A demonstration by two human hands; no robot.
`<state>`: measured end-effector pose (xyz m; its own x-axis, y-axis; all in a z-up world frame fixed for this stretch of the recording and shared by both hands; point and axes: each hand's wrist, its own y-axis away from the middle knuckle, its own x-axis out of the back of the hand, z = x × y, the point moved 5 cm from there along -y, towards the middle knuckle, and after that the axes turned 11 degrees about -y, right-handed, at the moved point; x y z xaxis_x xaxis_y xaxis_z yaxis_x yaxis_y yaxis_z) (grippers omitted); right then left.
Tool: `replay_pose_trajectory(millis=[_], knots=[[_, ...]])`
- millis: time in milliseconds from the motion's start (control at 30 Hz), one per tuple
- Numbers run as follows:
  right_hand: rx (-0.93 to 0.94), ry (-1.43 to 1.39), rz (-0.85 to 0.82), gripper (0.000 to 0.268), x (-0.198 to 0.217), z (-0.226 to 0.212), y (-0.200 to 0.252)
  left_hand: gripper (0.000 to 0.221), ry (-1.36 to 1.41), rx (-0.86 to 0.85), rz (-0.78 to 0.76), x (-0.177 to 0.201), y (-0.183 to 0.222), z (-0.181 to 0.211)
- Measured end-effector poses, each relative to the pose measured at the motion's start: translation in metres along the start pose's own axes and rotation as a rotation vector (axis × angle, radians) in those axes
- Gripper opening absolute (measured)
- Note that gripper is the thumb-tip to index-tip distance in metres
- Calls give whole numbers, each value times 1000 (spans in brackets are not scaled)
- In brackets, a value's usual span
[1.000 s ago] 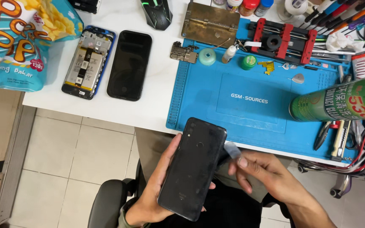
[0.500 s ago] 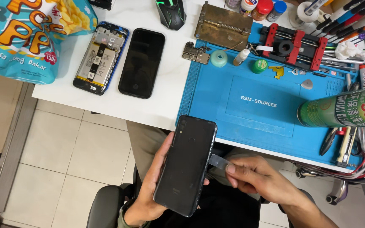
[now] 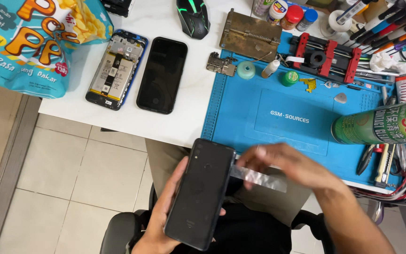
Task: The person uses a metal prying tool to separate the back cover of a black smartphone. They then spray a cleaning agent along the seam and continue to pry the cover open, eventually detaching it from the phone body.
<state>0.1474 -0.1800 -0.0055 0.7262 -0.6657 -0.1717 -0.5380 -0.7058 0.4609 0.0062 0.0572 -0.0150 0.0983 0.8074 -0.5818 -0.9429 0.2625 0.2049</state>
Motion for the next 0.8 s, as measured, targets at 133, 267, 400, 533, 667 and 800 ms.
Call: replay_pose_trajectory(millis=[133, 267, 400, 533, 667, 800], knots=[[234, 3, 528, 49, 9, -34, -74, 101, 31, -287, 45, 20, 5, 39], [341, 597, 871, 93, -52, -63, -158, 74, 69, -1, 919, 74, 22, 60], [282, 1013, 1157, 134, -104, -48, -245, 104, -206, -87, 1314, 102, 59, 91], [398, 900, 1243, 120, -106, -40, -250, 79, -266, -152, 1461, 138, 77, 98], [489, 826, 1187, 111, -109, -48, -246, 64, 186, -633, 742, 184, 78, 74], [494, 858, 1146, 98, -111, -53, -245, 56, 26, 93, 1221, 179, 61, 112]])
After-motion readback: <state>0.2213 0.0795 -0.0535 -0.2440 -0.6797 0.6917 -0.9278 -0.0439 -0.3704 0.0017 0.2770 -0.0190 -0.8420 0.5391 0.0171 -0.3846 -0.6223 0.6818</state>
